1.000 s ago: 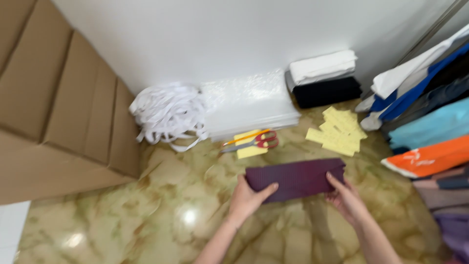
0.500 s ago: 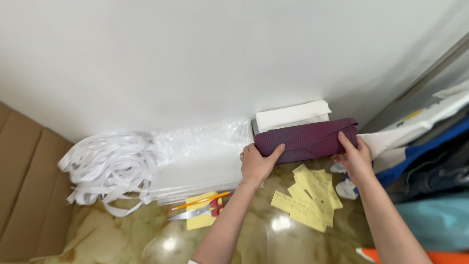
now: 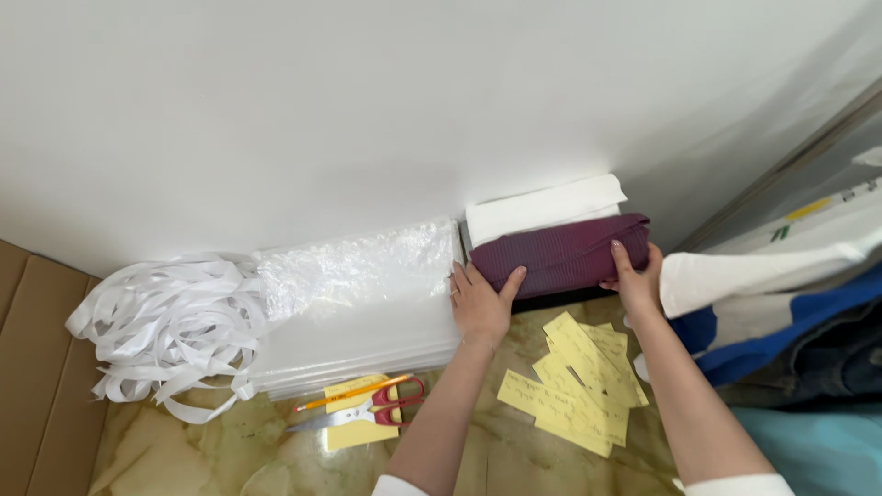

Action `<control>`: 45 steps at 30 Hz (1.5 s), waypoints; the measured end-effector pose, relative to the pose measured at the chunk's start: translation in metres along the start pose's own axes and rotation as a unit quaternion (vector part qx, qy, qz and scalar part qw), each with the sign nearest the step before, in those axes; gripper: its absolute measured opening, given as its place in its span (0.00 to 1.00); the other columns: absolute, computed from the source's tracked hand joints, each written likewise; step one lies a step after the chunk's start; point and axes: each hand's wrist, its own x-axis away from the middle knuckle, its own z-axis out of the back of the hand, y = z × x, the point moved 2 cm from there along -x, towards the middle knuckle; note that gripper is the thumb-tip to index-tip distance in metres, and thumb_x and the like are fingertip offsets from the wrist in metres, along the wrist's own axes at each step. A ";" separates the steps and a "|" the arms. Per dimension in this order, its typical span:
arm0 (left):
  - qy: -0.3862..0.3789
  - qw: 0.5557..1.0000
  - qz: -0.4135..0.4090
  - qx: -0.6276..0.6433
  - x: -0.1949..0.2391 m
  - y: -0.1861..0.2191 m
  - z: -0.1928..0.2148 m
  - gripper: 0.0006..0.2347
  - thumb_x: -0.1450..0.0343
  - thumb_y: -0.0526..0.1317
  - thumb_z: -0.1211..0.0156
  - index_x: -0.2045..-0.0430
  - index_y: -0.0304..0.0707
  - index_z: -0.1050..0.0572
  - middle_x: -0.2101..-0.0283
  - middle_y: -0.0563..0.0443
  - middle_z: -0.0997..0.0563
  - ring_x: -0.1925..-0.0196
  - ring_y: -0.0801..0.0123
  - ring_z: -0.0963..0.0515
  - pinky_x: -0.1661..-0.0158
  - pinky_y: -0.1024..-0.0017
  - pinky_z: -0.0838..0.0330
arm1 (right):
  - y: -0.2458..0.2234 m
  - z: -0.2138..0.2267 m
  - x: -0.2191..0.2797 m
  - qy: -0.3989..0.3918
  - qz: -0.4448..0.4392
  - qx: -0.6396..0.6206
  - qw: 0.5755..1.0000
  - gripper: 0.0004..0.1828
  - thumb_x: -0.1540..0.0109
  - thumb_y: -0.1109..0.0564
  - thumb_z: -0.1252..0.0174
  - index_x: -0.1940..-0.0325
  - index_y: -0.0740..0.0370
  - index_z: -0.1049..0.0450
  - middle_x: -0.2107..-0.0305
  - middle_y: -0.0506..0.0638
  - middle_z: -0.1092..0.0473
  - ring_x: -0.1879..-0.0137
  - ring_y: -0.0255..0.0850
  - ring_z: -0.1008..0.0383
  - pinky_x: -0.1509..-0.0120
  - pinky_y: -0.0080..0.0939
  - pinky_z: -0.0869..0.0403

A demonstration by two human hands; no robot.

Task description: The person takes a maroon shirt from a clothing rack, lays it on a table, and folds it neatly before placing it on a stack. They then take a beige long-sleeved shirt with a graphic print, fold it in the same manner, and place it on the stack.

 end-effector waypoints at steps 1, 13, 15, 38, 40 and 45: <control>-0.010 1.000 -0.003 -0.022 -0.006 -0.002 -0.005 0.50 0.30 0.76 0.54 0.26 0.28 0.50 0.22 0.30 0.51 0.20 0.39 0.53 0.25 0.50 0.53 | 0.002 -0.002 -0.002 0.000 -0.002 -0.006 1.000 0.42 0.28 0.40 0.35 0.22 0.60 0.48 0.46 0.71 0.40 0.69 0.57 0.24 0.64 0.48 0.16; -0.047 0.987 -0.080 0.132 0.130 -0.006 0.075 0.39 0.23 0.58 0.46 0.24 0.29 0.54 0.23 0.25 0.51 0.21 0.33 0.52 0.26 0.42 0.52 | -0.128 0.034 0.222 -0.066 -0.048 0.011 0.997 0.41 0.32 0.50 0.42 0.18 0.62 0.49 0.30 0.82 0.51 0.36 0.75 0.32 0.34 0.72 0.31; -0.032 0.982 -0.097 0.156 0.146 -0.064 0.058 0.33 0.25 0.57 0.45 0.30 0.33 0.42 0.27 0.35 0.39 0.24 0.47 0.41 0.27 0.53 0.48 | -0.106 0.050 0.259 -0.097 -0.100 0.038 0.990 0.34 0.35 0.48 0.43 0.25 0.61 0.37 0.33 0.68 0.38 0.40 0.63 0.25 0.37 0.59 0.26; 0.039 0.926 -0.087 0.366 0.391 -0.338 0.268 0.11 0.28 0.36 0.38 0.53 0.36 0.19 0.52 0.48 0.11 0.49 0.74 0.14 0.43 0.78 0.23 | -0.078 0.104 0.615 -0.083 -0.048 -0.127 0.987 0.12 0.29 0.58 0.44 0.48 0.69 0.23 0.61 0.64 0.21 0.60 0.49 0.21 0.57 0.39 0.26; 0.030 0.931 -0.091 0.353 0.405 -0.333 0.282 0.11 0.28 0.37 0.38 0.53 0.37 0.19 0.51 0.49 0.11 0.49 0.74 0.14 0.43 0.79 0.23 | -0.098 0.107 0.636 -0.075 -0.045 -0.120 0.989 0.12 0.28 0.59 0.46 0.46 0.71 0.24 0.60 0.65 0.22 0.59 0.51 0.22 0.52 0.44 0.24; 0.028 0.941 -0.059 0.331 0.448 -0.319 0.316 0.12 0.28 0.41 0.37 0.54 0.39 0.17 0.49 0.52 0.11 0.46 0.74 0.14 0.42 0.78 0.24 | -0.105 0.115 0.668 -0.069 -0.040 -0.125 0.989 0.12 0.28 0.59 0.46 0.45 0.71 0.24 0.60 0.64 0.22 0.58 0.51 0.22 0.52 0.43 0.25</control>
